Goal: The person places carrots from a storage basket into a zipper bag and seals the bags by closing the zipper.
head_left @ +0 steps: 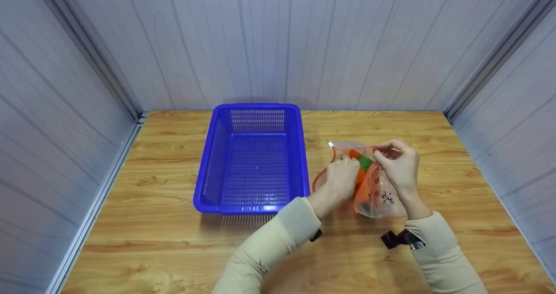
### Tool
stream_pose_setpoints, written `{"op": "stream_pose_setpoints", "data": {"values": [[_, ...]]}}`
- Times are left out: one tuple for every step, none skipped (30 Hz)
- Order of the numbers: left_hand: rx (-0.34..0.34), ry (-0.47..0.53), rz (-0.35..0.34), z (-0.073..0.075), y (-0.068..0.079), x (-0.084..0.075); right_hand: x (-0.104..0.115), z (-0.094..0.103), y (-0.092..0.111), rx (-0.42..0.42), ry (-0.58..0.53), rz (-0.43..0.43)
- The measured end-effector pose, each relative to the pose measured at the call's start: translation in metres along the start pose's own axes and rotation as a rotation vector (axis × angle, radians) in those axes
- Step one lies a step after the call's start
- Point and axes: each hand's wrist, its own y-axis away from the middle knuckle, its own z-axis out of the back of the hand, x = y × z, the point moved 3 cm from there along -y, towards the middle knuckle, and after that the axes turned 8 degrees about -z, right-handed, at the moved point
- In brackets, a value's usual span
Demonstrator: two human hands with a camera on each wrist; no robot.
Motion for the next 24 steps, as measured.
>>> {"op": "stream_pose_setpoints", "data": {"values": [[-0.015,-0.003,-0.008,0.002,0.002,0.0,0.001,0.0,0.0,0.0,0.009,0.004],[-0.029,-0.006,-0.017,0.005,0.003,0.0,0.002,0.0,-0.001,0.001,0.015,0.006],[-0.041,-0.007,-0.024,0.007,0.004,0.0,0.002,0.0,-0.001,0.002,0.02,0.008],[-0.05,-0.006,-0.031,0.009,0.006,0.0,0.003,0.001,-0.001,0.004,0.023,0.01],[-0.056,-0.003,-0.033,0.012,0.008,0.001,0.004,0.001,-0.002,0.005,0.026,0.012],[-0.063,-0.002,-0.034,0.014,0.009,0.001,0.004,0.001,-0.002,0.006,0.026,0.013],[-0.069,0.005,-0.032,0.017,0.01,0.002,0.004,0.001,-0.003,0.007,0.026,0.012],[-0.069,0.011,-0.028,0.019,0.012,0.003,0.005,0.002,-0.004,0.005,0.028,0.012],[-0.07,0.025,-0.019,0.022,0.013,0.004,0.005,0.002,-0.004,0.003,0.031,0.014],[-0.073,0.039,-0.01,0.024,0.015,0.005,0.005,0.003,-0.005,0.002,0.031,0.015],[-0.077,0.052,-0.003,0.027,0.016,0.006,0.006,0.004,-0.005,0.0,0.035,0.018],[-0.084,0.073,0.003,0.03,0.018,0.007,0.006,0.004,-0.005,-0.001,0.038,0.023],[-0.091,0.084,0.007,0.032,0.019,0.009,0.006,0.005,-0.006,-0.003,0.045,0.029],[-0.106,0.096,0.01,0.035,0.02,0.011,0.006,0.006,-0.006,-0.003,0.046,0.033],[-0.128,0.107,0.012,0.038,0.022,0.013,0.007,0.007,-0.007,-0.002,0.045,0.036],[-0.155,0.106,0.012,0.04,0.023,0.015,0.007,0.007,-0.007,0.003,0.04,0.041],[-0.187,0.116,0.011,0.043,0.024,0.018,0.007,0.008,-0.008,0.007,0.038,0.048],[-0.221,0.131,0.011,0.045,0.025,0.02,0.007,0.009,-0.008,0.011,0.032,0.054],[-0.258,0.146,0.005,0.047,0.026,0.023,0.007,0.01,-0.009,0.015,0.025,0.058],[-0.303,0.162,0.003,0.05,0.027,0.026,0.006,0.01,-0.01,0.021,0.015,0.062],[-0.341,0.171,0.001,0.052,0.028,0.029,0.006,0.011,-0.01,0.024,0.01,0.069],[-0.377,0.182,-0.003,0.054,0.029,0.032,0.006,0.012,-0.011,0.03,0.003,0.075],[-0.411,0.199,-0.008,0.055,0.03,0.035,0.006,0.013,-0.011,0.033,0.001,0.082],[-0.438,0.207,-0.01,0.057,0.031,0.038,0.006,0.014,-0.012,0.036,0.0,0.088]]}}
